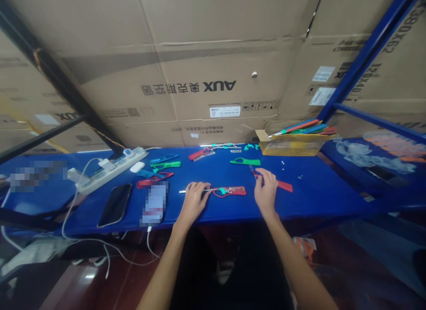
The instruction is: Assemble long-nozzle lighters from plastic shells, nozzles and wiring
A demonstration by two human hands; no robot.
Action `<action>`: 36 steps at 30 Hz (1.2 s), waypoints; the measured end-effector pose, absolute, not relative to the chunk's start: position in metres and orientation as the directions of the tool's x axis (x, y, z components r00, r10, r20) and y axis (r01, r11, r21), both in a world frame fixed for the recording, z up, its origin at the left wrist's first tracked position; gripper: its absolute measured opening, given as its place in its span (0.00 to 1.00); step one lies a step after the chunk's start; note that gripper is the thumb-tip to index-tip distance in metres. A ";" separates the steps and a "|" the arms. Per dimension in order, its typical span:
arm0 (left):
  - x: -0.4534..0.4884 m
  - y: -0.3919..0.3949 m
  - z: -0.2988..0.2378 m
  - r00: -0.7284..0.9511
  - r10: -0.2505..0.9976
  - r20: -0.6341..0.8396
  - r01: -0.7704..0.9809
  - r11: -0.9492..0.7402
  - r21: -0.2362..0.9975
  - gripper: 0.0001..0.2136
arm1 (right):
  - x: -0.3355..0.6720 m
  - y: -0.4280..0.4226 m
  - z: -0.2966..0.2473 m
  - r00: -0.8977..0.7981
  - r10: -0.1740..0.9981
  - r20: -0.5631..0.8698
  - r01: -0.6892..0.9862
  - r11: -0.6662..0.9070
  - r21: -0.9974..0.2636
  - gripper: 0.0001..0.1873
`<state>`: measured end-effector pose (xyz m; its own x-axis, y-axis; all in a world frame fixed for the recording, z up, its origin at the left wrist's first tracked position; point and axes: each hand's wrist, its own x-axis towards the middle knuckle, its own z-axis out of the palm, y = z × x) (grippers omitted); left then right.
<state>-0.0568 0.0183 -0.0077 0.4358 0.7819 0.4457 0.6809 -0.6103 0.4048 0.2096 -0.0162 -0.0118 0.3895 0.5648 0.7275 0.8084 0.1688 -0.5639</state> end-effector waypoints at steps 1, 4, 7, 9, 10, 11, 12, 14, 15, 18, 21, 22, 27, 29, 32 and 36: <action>-0.057 0.019 -0.008 0.432 0.784 0.446 0.679 -0.608 0.410 0.07 | 0.208 -0.017 -0.011 0.411 0.535 0.738 0.816 0.145 -0.560 0.18; -0.058 0.020 -0.010 0.427 0.783 0.451 0.677 -0.608 0.414 0.07 | 0.197 -0.022 -0.007 0.367 0.509 0.779 0.878 0.087 -0.471 0.18; -0.059 0.021 -0.011 0.417 0.784 0.459 0.674 -0.606 0.423 0.08 | 0.196 -0.029 -0.005 0.288 0.566 0.773 0.919 0.064 -0.389 0.17; -0.059 0.021 -0.011 0.415 0.786 0.458 0.667 -0.605 0.435 0.08 | 0.212 -0.034 -0.007 0.317 0.599 0.736 0.917 0.007 -0.400 0.18; -0.059 0.021 -0.011 0.416 0.787 0.456 0.662 -0.605 0.442 0.08 | 0.225 -0.037 -0.009 0.332 0.624 0.707 0.916 -0.032 -0.401 0.18; -0.060 0.021 -0.011 0.418 0.787 0.453 0.659 -0.606 0.446 0.09 | 0.240 -0.040 -0.012 0.326 0.668 0.669 0.920 -0.060 -0.388 0.19; -0.060 0.021 -0.011 0.422 0.787 0.450 0.655 -0.608 0.448 0.09 | 0.257 -0.044 -0.016 0.285 0.722 0.631 0.934 -0.060 -0.353 0.20; -0.060 0.020 -0.010 0.427 0.783 0.451 0.653 -0.613 0.445 0.09 | 0.288 -0.050 -0.026 0.171 0.806 0.566 0.968 -0.029 -0.251 0.20; -0.060 0.020 -0.010 0.429 0.780 0.454 0.655 -0.616 0.439 0.09 | 0.300 -0.053 -0.031 0.162 0.818 0.552 0.974 -0.042 -0.223 0.21; -0.059 0.020 -0.010 0.434 0.769 0.469 0.664 -0.625 0.410 0.08 | 0.319 -0.058 -0.045 0.192 0.814 0.548 0.970 -0.071 -0.234 0.24; -0.058 0.021 -0.011 0.429 0.760 0.488 0.675 -0.629 0.387 0.09 | 0.319 -0.058 -0.052 0.239 0.784 0.574 0.949 -0.064 -0.308 0.28; -0.058 0.021 -0.012 0.424 0.761 0.490 0.679 -0.625 0.384 0.09 | 0.318 -0.057 -0.052 0.249 0.779 0.575 0.941 -0.055 -0.334 0.29; -0.059 0.022 -0.013 0.417 0.786 0.456 0.695 -0.599 0.397 0.12 | 0.316 -0.056 -0.049 0.330 0.758 0.563 0.883 -0.037 -0.468 0.28; -0.059 0.022 -0.014 0.426 0.785 0.451 0.695 -0.602 0.392 0.11 | 0.316 -0.057 -0.047 0.363 0.744 0.561 0.865 -0.047 -0.499 0.28; -0.060 0.022 -0.014 0.447 0.769 0.457 0.689 -0.622 0.372 0.09 | 0.315 -0.060 -0.041 0.369 0.744 0.557 0.852 -0.030 -0.523 0.26; -0.057 0.022 -0.012 0.475 0.756 0.450 0.674 -0.641 0.367 0.08 | 0.298 -0.066 -0.025 0.242 0.794 0.557 0.841 0.115 -0.528 0.21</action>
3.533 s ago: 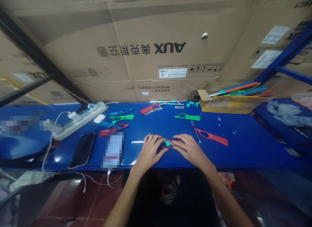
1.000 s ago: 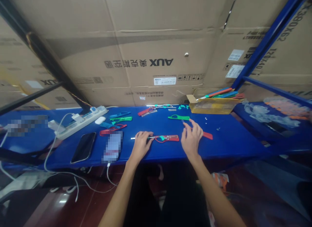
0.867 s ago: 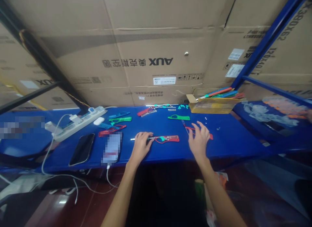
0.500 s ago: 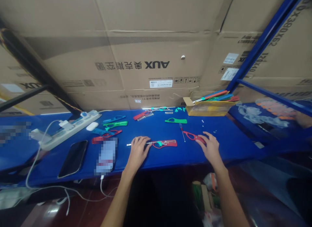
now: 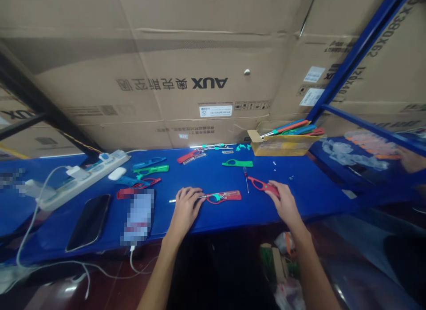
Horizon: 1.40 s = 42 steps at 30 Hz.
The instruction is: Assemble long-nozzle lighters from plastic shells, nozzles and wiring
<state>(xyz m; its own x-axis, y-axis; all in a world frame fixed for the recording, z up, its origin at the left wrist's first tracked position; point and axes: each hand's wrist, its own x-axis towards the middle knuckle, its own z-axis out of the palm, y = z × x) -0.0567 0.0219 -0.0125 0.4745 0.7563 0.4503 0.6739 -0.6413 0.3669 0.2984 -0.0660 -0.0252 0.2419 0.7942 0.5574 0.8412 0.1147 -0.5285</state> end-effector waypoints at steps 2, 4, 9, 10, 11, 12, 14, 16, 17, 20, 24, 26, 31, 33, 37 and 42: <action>-0.052 0.022 -0.011 0.486 0.762 0.429 0.674 -0.639 0.371 0.07 | 0.279 -0.066 -0.015 0.181 0.803 0.568 0.829 0.187 -0.528 0.17; -0.044 0.022 -0.011 0.492 0.773 0.401 0.680 -0.628 0.378 0.07 | 0.255 -0.063 -0.006 0.154 0.807 0.570 0.807 0.230 -0.544 0.14; -0.032 0.021 -0.014 0.499 0.778 0.381 0.681 -0.624 0.383 0.06 | 0.207 -0.044 0.001 -0.098 0.857 0.505 0.737 0.404 -0.542 0.11; -0.032 0.021 -0.015 0.493 0.777 0.392 0.681 -0.625 0.382 0.07 | 0.204 -0.041 0.000 -0.123 0.854 0.505 0.729 0.423 -0.538 0.11; -0.033 0.021 -0.016 0.486 0.774 0.405 0.679 -0.627 0.383 0.09 | 0.203 -0.040 -0.002 -0.135 0.851 0.507 0.724 0.434 -0.536 0.11; -0.034 0.020 -0.017 0.482 0.770 0.417 0.674 -0.631 0.385 0.12 | 0.202 -0.039 -0.003 -0.140 0.849 0.509 0.721 0.440 -0.535 0.11; -0.035 0.020 -0.017 0.486 0.760 0.432 0.657 -0.644 0.392 0.16 | 0.203 -0.038 -0.005 -0.142 0.852 0.504 0.722 0.437 -0.536 0.11; -0.036 0.020 -0.016 0.490 0.755 0.435 0.644 -0.650 0.403 0.15 | 0.204 -0.039 -0.004 -0.141 0.864 0.482 0.725 0.422 -0.545 0.11; -0.035 0.020 -0.016 0.486 0.758 0.435 0.644 -0.647 0.407 0.14 | 0.203 -0.040 -0.004 -0.143 0.871 0.470 0.725 0.415 -0.549 0.11; -0.034 0.019 -0.013 0.464 0.774 0.431 0.661 -0.626 0.413 0.12 | 0.201 -0.041 -0.002 -0.157 0.884 0.440 0.736 0.402 -0.544 0.12; -0.034 0.017 -0.010 0.479 0.773 0.415 0.656 -0.630 0.416 0.15 | 0.201 -0.045 -0.004 -0.166 0.881 0.443 0.752 0.404 -0.521 0.11; -0.034 0.016 -0.009 0.489 0.768 0.413 0.653 -0.636 0.410 0.13 | 0.202 -0.048 -0.007 -0.172 0.877 0.448 0.760 0.408 -0.506 0.11; -0.033 0.014 -0.009 0.494 0.770 0.404 0.664 -0.634 0.397 0.12 | 0.205 -0.050 -0.016 -0.198 0.869 0.454 0.785 0.418 -0.457 0.10; -0.033 0.013 -0.009 0.494 0.774 0.397 0.663 -0.631 0.404 0.12 | 0.205 -0.050 -0.018 -0.211 0.861 0.463 0.794 0.428 -0.432 0.10; -0.031 0.012 -0.008 0.494 0.780 0.384 0.655 -0.624 0.426 0.12 | 0.207 -0.049 -0.018 -0.222 0.865 0.450 0.799 0.426 -0.425 0.10; -0.030 0.014 -0.009 0.478 0.793 0.377 0.660 -0.608 0.442 0.12 | 0.206 -0.050 -0.013 -0.203 0.894 0.399 0.797 0.388 -0.463 0.11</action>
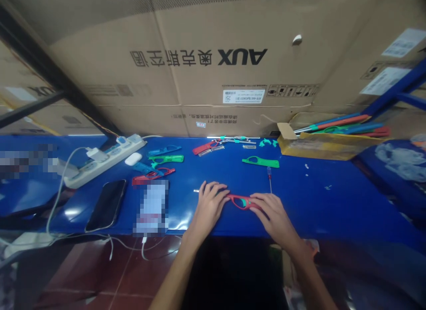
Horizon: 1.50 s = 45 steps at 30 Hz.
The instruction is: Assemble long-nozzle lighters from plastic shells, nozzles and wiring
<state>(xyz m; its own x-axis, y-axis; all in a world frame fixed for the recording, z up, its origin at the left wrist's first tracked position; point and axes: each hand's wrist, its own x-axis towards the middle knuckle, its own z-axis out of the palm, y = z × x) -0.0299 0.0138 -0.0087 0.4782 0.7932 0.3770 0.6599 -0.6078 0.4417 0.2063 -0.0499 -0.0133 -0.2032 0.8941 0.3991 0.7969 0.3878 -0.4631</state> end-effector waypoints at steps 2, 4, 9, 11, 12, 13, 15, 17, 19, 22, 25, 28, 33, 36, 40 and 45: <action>-0.030 0.014 -0.010 0.480 0.792 0.377 0.656 -0.610 0.445 0.11 | 0.206 -0.050 -0.012 -0.197 0.900 0.388 0.795 0.378 -0.474 0.11; -0.030 0.015 -0.010 0.485 0.789 0.378 0.654 -0.614 0.442 0.10 | 0.206 -0.051 -0.012 -0.190 0.904 0.383 0.792 0.372 -0.484 0.11; -0.029 0.014 -0.007 0.494 0.780 0.383 0.659 -0.624 0.421 0.10 | 0.205 -0.051 -0.012 -0.177 0.914 0.364 0.786 0.354 -0.506 0.12; -0.029 0.014 -0.006 0.496 0.778 0.386 0.659 -0.627 0.416 0.10 | 0.205 -0.051 -0.012 -0.180 0.917 0.356 0.783 0.353 -0.512 0.12; -0.029 0.014 -0.006 0.500 0.775 0.387 0.657 -0.630 0.413 0.10 | 0.205 -0.051 -0.012 -0.181 0.918 0.351 0.784 0.351 -0.512 0.13; -0.029 0.015 -0.006 0.504 0.773 0.386 0.656 -0.633 0.411 0.11 | 0.205 -0.051 -0.012 -0.181 0.920 0.348 0.786 0.348 -0.510 0.13; -0.028 0.015 -0.006 0.511 0.768 0.385 0.653 -0.638 0.407 0.11 | 0.206 -0.052 -0.012 -0.183 0.920 0.347 0.793 0.346 -0.502 0.15; -0.028 0.015 -0.006 0.516 0.766 0.382 0.651 -0.641 0.407 0.11 | 0.206 -0.052 -0.012 -0.181 0.920 0.348 0.799 0.344 -0.493 0.15; -0.028 0.015 -0.006 0.517 0.765 0.384 0.651 -0.642 0.404 0.11 | 0.206 -0.053 -0.012 -0.177 0.920 0.351 0.805 0.340 -0.485 0.16; -0.027 0.015 -0.006 0.527 0.759 0.382 0.649 -0.650 0.394 0.11 | 0.205 -0.055 -0.013 -0.164 0.920 0.357 0.810 0.332 -0.483 0.16; -0.027 0.015 -0.005 0.538 0.749 0.387 0.641 -0.662 0.388 0.12 | 0.205 -0.057 -0.013 -0.122 0.923 0.366 0.815 0.304 -0.493 0.18; -0.027 0.015 -0.005 0.545 0.739 0.396 0.630 -0.673 0.387 0.12 | 0.204 -0.058 -0.012 -0.095 0.925 0.368 0.811 0.286 -0.510 0.19; -0.027 0.015 -0.005 0.557 0.733 0.391 0.628 -0.680 0.378 0.11 | 0.205 -0.057 -0.012 -0.112 0.923 0.368 0.804 0.302 -0.512 0.17; -0.027 0.015 -0.006 0.555 0.731 0.396 0.628 -0.681 0.376 0.11 | 0.204 -0.057 -0.013 -0.113 0.920 0.376 0.808 0.305 -0.504 0.16; -0.027 0.016 -0.009 0.541 0.731 0.415 0.621 -0.680 0.389 0.11 | 0.204 -0.055 -0.013 -0.125 0.914 0.386 0.805 0.321 -0.499 0.16; -0.027 0.017 -0.011 0.516 0.747 0.419 0.637 -0.662 0.394 0.09 | 0.206 -0.051 -0.017 -0.175 0.900 0.399 0.804 0.365 -0.469 0.16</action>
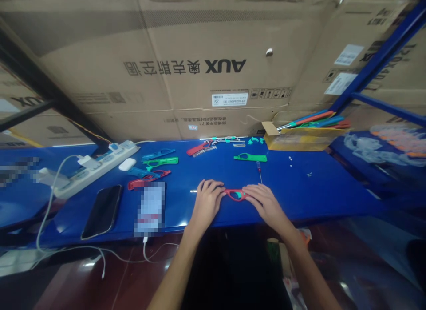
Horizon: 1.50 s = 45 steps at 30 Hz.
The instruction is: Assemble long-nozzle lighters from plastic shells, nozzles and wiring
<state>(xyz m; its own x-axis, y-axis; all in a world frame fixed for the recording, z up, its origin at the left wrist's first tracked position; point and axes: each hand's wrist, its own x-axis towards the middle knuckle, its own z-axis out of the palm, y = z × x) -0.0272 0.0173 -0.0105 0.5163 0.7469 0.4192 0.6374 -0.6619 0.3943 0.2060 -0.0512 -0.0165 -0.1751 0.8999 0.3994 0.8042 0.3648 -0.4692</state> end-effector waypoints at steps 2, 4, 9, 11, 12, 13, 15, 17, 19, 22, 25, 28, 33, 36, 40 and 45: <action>-0.027 0.018 -0.010 0.515 0.749 0.417 0.651 -0.658 0.379 0.09 | 0.206 -0.050 -0.017 -0.172 0.905 0.388 0.812 0.353 -0.464 0.16; -0.027 0.018 -0.010 0.517 0.749 0.415 0.666 -0.656 0.354 0.08 | 0.205 -0.049 -0.016 -0.169 0.910 0.378 0.818 0.343 -0.461 0.15; -0.028 0.016 -0.010 0.524 0.736 0.428 0.696 -0.660 0.283 0.10 | 0.199 -0.050 -0.008 -0.146 0.920 0.364 0.843 0.308 -0.440 0.14; -0.028 0.014 -0.009 0.530 0.729 0.433 0.702 -0.664 0.257 0.10 | 0.197 -0.051 -0.007 -0.132 0.924 0.358 0.841 0.296 -0.453 0.14; -0.027 0.014 -0.009 0.536 0.723 0.436 0.704 -0.668 0.242 0.11 | 0.197 -0.052 -0.007 -0.128 0.926 0.356 0.838 0.293 -0.461 0.15; -0.027 0.013 -0.008 0.544 0.715 0.438 0.705 -0.673 0.223 0.11 | 0.196 -0.053 -0.008 -0.127 0.925 0.358 0.835 0.295 -0.465 0.15; -0.026 0.012 -0.007 0.560 0.698 0.447 0.706 -0.684 0.183 0.12 | 0.195 -0.055 -0.012 -0.128 0.917 0.378 0.838 0.303 -0.454 0.17; -0.024 0.010 -0.007 0.564 0.679 0.470 0.708 -0.691 0.150 0.13 | 0.193 -0.057 -0.015 -0.119 0.902 0.415 0.855 0.306 -0.419 0.18; -0.024 0.009 -0.007 0.565 0.658 0.498 0.705 -0.699 0.124 0.12 | 0.191 -0.059 -0.018 -0.104 0.887 0.449 0.873 0.298 -0.387 0.19; -0.023 0.007 -0.007 0.565 0.627 0.536 0.694 -0.712 0.101 0.12 | 0.190 -0.060 -0.021 -0.106 0.858 0.502 0.886 0.311 -0.344 0.17; -0.022 0.007 -0.007 0.568 0.610 0.552 0.685 -0.723 0.094 0.11 | 0.191 -0.064 -0.020 -0.149 0.810 0.567 0.890 0.359 -0.279 0.16; -0.024 0.006 -0.001 0.591 0.570 0.571 0.654 -0.752 0.074 0.11 | 0.193 -0.073 -0.014 -0.169 0.790 0.589 0.912 0.353 -0.212 0.15; -0.031 -0.020 0.007 0.381 0.439 0.814 0.582 -0.798 0.157 0.22 | 0.191 -0.097 -0.002 -0.017 0.815 0.579 0.938 0.213 -0.272 0.16; -0.022 -0.045 0.002 0.065 0.555 0.830 0.372 -0.785 0.496 0.26 | 0.188 -0.108 0.003 0.163 0.836 0.524 0.869 0.130 -0.477 0.18; 0.017 -0.054 0.003 0.238 0.923 0.301 0.020 -0.315 0.949 0.26 | 0.183 -0.111 0.013 0.401 0.841 0.363 0.668 0.003 -0.744 0.18; 0.068 -0.039 0.027 0.541 0.838 0.067 -0.368 0.164 0.915 0.23 | 0.164 -0.116 0.031 0.409 0.906 0.110 0.260 0.000 -0.966 0.22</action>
